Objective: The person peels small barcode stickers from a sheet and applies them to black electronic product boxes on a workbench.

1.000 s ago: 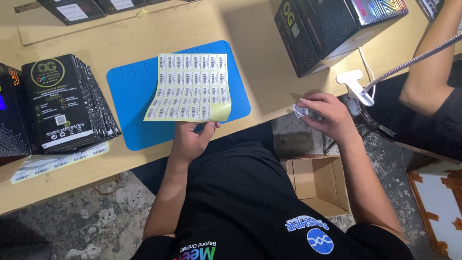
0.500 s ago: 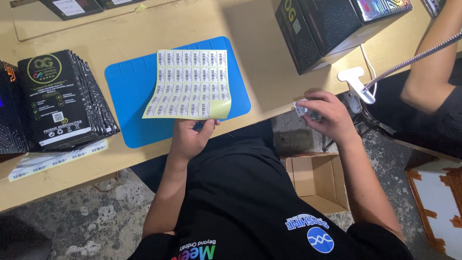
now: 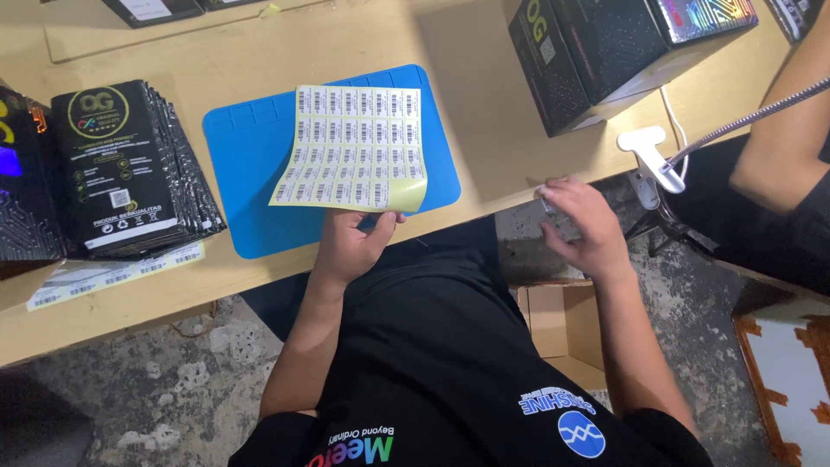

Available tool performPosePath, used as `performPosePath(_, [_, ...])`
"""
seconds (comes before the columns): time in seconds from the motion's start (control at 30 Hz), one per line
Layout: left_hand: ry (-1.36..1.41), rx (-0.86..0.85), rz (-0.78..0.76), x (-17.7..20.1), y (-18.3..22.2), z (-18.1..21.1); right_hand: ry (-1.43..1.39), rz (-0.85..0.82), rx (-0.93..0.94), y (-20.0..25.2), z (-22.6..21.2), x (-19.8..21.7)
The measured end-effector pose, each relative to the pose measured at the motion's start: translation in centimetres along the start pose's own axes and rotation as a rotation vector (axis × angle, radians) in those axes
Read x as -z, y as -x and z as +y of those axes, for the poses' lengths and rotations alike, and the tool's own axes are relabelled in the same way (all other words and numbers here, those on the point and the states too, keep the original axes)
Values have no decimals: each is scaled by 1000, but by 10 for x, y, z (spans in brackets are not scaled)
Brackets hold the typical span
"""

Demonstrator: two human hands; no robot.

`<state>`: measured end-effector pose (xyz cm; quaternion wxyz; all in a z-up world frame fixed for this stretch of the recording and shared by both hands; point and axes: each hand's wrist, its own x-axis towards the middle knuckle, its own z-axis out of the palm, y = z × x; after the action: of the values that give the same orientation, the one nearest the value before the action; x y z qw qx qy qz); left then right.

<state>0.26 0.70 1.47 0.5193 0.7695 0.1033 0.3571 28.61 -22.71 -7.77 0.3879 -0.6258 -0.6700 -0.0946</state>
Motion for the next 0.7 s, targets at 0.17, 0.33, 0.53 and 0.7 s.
performPosePath(0.17, [-11, 44, 3, -6, 14, -27, -23, 2, 14, 0, -4, 0])
performPosePath(0.33, [-9, 216, 11, -10, 39, -70, 102, -98, -46, -15, -18, 9])
performPosePath(0.53, [84, 134, 109, -5, 41, -68, -125, 33, 84, -50, -29, -34])
performPosePath(0.7, [72, 164, 255, 0, 47, -61, -420, -65, 79, -113, -68, -91])
